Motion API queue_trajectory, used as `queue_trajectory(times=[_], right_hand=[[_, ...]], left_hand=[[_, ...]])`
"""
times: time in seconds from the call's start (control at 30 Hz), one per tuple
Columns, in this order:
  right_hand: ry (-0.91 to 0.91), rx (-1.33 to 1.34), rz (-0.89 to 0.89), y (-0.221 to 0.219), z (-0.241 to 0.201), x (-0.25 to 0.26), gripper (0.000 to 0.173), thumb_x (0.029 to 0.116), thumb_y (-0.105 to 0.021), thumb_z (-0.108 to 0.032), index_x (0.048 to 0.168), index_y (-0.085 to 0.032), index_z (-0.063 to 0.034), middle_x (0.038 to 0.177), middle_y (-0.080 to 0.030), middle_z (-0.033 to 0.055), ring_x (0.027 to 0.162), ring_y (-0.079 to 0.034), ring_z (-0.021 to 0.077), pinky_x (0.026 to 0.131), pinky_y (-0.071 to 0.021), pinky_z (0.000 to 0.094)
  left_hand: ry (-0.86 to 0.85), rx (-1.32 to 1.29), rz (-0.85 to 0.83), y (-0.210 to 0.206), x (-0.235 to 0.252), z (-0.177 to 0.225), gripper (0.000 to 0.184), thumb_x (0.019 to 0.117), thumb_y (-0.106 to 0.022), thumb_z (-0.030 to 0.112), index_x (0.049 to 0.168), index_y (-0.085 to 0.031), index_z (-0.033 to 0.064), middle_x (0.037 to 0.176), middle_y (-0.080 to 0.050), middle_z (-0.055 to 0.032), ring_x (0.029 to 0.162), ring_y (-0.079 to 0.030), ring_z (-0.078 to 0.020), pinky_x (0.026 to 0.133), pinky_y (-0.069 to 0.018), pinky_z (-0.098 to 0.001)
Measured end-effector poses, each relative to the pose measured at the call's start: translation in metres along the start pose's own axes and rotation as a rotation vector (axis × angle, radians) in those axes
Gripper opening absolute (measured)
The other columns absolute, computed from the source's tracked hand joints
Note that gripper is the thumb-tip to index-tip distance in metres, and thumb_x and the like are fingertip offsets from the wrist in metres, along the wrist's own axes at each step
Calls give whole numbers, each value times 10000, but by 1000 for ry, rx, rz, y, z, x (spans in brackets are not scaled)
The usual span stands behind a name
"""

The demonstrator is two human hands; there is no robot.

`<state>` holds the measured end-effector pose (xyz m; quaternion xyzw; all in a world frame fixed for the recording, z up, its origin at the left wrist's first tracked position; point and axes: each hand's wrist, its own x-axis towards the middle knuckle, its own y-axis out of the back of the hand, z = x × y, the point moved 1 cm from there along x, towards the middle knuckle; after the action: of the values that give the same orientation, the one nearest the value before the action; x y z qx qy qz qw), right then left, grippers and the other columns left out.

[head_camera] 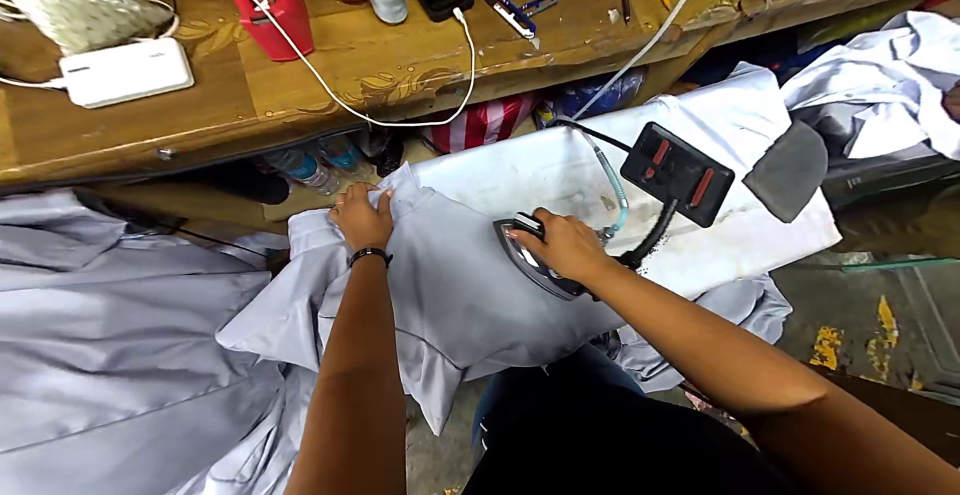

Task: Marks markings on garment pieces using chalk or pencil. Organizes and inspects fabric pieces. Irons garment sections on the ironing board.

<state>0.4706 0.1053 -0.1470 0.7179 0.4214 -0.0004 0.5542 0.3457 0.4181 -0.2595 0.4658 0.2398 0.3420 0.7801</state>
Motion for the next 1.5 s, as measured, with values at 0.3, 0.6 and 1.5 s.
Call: queue_trajectory(times=[0.3, 0.6, 1.5], right_hand=[[-7, -110, -89, 39, 145, -36, 544, 997, -549, -616, 1092, -644, -89, 800, -662, 158, 802, -680, 374, 701, -519, 588], [-138, -43, 80, 157, 226, 40, 652, 983, -553, -632, 1095, -678, -2, 975, -674, 274, 952, -661, 477, 782, -481, 700], [107, 464, -282, -24, 216, -30, 291, 961, -723, -270, 994, -701, 19, 885, -675, 117, 812, -621, 163, 811, -513, 405]], left_hand=[[57, 22, -40, 2, 1, 10, 462, 1033, -592, 371, 1287, -615, -15, 1336, -598, -299, 1323, -481, -517, 1091, -282, -720], [199, 164, -93, -4, 2, 15, 490, 1011, -615, 405, 1305, -614, 12, 1354, -584, -313, 1363, -441, -531, 1081, -288, -748], [432, 20, 330, 164, 25, -21, 535, 1033, -501, 414, 1401, -529, 26, 1435, -533, -272, 1417, -420, -423, 1180, -203, -627]])
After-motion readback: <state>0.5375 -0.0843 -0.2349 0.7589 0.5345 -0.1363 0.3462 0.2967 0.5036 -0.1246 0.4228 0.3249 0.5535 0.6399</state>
